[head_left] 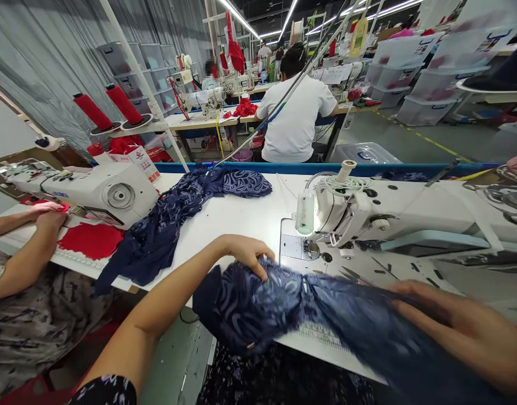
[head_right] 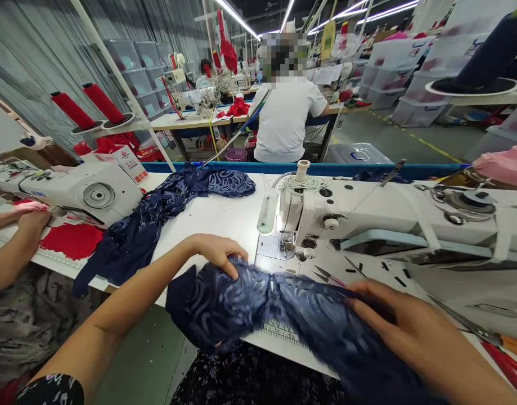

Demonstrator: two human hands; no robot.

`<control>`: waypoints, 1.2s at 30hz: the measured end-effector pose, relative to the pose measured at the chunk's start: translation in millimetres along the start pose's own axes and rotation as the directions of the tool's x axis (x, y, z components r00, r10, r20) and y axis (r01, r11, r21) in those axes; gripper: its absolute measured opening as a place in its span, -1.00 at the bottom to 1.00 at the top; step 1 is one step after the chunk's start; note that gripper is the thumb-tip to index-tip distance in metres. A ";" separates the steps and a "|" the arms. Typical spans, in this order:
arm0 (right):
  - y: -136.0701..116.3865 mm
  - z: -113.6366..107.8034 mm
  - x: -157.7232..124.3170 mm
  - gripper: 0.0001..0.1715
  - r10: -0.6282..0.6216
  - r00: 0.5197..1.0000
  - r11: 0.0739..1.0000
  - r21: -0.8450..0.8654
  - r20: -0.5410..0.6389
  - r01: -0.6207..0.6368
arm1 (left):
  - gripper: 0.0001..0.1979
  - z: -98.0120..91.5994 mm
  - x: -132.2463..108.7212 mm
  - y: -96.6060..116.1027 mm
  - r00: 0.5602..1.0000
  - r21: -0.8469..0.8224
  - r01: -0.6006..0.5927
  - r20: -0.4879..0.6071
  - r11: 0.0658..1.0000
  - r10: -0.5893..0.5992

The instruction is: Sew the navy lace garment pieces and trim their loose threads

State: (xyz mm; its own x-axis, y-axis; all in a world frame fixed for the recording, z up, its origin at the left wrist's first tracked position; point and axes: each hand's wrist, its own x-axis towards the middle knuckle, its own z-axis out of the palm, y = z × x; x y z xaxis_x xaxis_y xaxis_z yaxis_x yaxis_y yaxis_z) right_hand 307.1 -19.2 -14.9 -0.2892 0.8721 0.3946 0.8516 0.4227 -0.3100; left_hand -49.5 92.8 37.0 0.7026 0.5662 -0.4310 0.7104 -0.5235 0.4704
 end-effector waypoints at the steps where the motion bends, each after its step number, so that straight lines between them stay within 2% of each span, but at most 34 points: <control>1: -4.5 3.2 5.9 -0.58 -0.009 0.998 0.990 -0.140 -0.068 0.000 | -0.67 6.4 1.3 8.1 0.992 0.032 0.058 -0.112 0.998 -0.054; 2: -13.2 8.7 10.8 -0.54 -0.031 0.992 0.971 -0.238 -0.119 0.002 | -0.67 16.9 2.9 17.9 0.970 0.049 0.110 -0.222 0.993 -0.097; 3: -24.5 16.1 14.4 -0.58 -0.082 0.990 0.968 -0.247 -0.119 0.051 | -0.72 31.6 4.9 28.7 0.933 0.065 0.156 -0.337 0.986 -0.125; 4: -36.7 25.0 16.7 -0.61 -0.148 0.985 0.975 -0.182 -0.093 0.129 | -0.75 49.8 6.8 39.1 0.901 0.072 0.184 -0.410 0.980 -0.139; 5: -47.9 34.8 17.9 -0.61 -0.219 0.975 0.974 -0.075 -0.044 0.216 | -0.74 70.0 8.4 48.1 0.869 0.083 0.175 -0.481 0.981 -0.115; 6: -56.6 45.0 18.2 -0.61 -0.260 0.966 0.965 0.022 -0.001 0.259 | -0.71 90.5 9.3 54.4 0.815 0.126 0.083 -0.580 0.989 0.005; 7: -61.9 54.9 17.9 -0.62 -0.287 0.958 0.954 0.091 0.013 0.285 | -0.63 109.2 9.2 57.4 0.779 0.186 -0.029 -0.611 0.982 0.139; 8: -63.5 63.8 17.2 -0.65 -0.291 0.956 0.949 0.134 0.026 0.285 | -0.46 124.5 7.9 57.0 0.765 0.215 -0.085 -0.611 0.973 0.202; 9: -61.9 71.3 16.2 -0.69 -0.280 0.960 0.950 0.154 0.025 0.273 | -0.32 135.1 5.8 53.6 0.767 0.239 -0.113 -0.596 0.964 0.238; 10: -58.1 76.8 15.1 -0.72 -0.262 0.965 0.953 0.162 0.022 0.255 | -0.28 140.7 3.2 48.0 0.796 0.269 -0.151 -0.537 0.951 0.278; 12: -48.6 81.8 14.2 -0.75 -0.226 0.974 0.961 0.173 0.034 0.217 | -0.29 139.8 -1.8 35.7 0.836 0.293 -0.207 -0.443 0.934 0.324; 14: -43.9 80.9 17.3 -0.76 -0.194 0.978 0.963 0.203 0.078 0.175 | -0.33 131.2 -3.8 28.6 0.841 0.316 -0.222 -0.417 0.923 0.345; 17: -50.6 77.3 32.4 -0.77 -0.056 0.981 0.969 0.245 0.184 0.009 | -0.38 124.6 0.8 32.8 0.811 0.370 -0.158 -0.480 0.916 0.334; 20: -61.6 78.8 54.3 -0.80 0.132 0.944 0.961 0.195 0.301 -0.196 | -0.45 131.6 8.0 41.6 0.762 0.467 -0.150 -0.507 0.872 0.403; 22: -64.4 81.3 67.3 -0.78 0.193 0.918 0.953 0.156 0.346 -0.259 | -0.48 137.9 9.5 43.3 0.730 0.521 -0.160 -0.509 0.838 0.456; 25: -62.1 83.6 79.4 -0.72 0.239 0.884 0.939 0.137 0.401 -0.316 | -0.49 140.8 6.8 41.2 0.708 0.558 -0.153 -0.514 0.816 0.485; 29: -55.0 86.0 83.9 -0.70 0.273 0.846 0.918 0.138 0.458 -0.371 | -0.50 133.8 4.3 39.5 0.723 0.546 -0.206 -0.474 0.812 0.503; 32: -48.2 90.0 84.3 -0.67 0.251 0.845 0.915 0.168 0.472 -0.366 | -0.54 130.2 5.9 40.9 0.739 0.471 -0.236 -0.480 0.850 0.472; 36: -38.4 91.9 86.7 -0.66 0.179 0.862 0.924 0.219 0.475 -0.313 | -0.56 131.2 7.7 42.3 0.738 0.405 -0.242 -0.513 0.882 0.438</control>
State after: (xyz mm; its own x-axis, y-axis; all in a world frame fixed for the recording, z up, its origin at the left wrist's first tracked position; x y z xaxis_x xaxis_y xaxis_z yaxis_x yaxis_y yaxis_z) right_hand 209.2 62.8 -48.3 -0.3043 0.9442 -0.1260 0.7815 0.1718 -0.5997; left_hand -8.7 -8.5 -47.4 0.8089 0.5152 0.2835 0.4729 -0.8564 0.2070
